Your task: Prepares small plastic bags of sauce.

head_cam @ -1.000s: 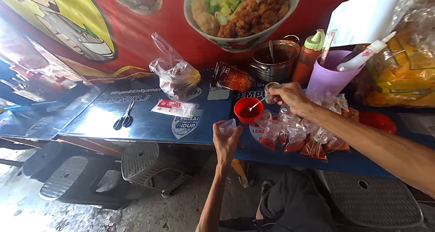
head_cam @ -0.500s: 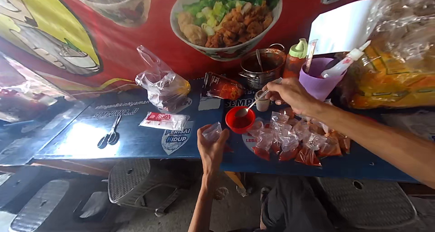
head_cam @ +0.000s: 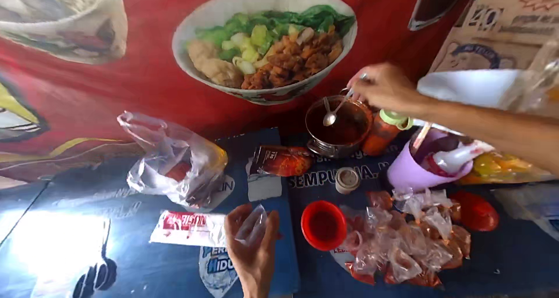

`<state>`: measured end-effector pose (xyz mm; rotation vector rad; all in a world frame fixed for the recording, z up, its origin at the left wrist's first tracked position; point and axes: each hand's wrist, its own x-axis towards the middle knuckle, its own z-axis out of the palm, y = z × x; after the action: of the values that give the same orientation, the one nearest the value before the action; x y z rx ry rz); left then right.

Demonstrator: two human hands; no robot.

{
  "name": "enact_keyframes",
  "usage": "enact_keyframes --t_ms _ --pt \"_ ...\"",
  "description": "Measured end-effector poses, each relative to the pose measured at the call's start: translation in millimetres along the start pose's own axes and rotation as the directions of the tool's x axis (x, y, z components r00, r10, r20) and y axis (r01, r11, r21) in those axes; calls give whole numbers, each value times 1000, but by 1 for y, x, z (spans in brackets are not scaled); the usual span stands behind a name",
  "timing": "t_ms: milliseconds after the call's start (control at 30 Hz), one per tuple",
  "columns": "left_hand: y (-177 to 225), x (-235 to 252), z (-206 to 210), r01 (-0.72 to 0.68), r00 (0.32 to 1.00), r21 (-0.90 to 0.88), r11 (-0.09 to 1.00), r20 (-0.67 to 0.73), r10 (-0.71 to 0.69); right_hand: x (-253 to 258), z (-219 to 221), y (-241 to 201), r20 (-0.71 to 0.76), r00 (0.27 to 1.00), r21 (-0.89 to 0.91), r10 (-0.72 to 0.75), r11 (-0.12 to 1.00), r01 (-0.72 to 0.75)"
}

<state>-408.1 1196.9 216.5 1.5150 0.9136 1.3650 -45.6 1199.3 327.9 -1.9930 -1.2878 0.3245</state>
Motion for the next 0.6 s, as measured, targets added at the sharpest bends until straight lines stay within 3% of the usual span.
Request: enact_keyframes --t_ms 133,333,600 --pt "24 2 6 99 995 21 995 -29 -98 36 22 22 106 993 -95 48 995 -38" --pt "69 1 10 322 943 91 942 -121 -311 39 43 38 157 985 -98 67 994 -52" --pt "86 2 13 383 916 127 915 -177 -359 46 65 59 342 872 9 351 926 -376"
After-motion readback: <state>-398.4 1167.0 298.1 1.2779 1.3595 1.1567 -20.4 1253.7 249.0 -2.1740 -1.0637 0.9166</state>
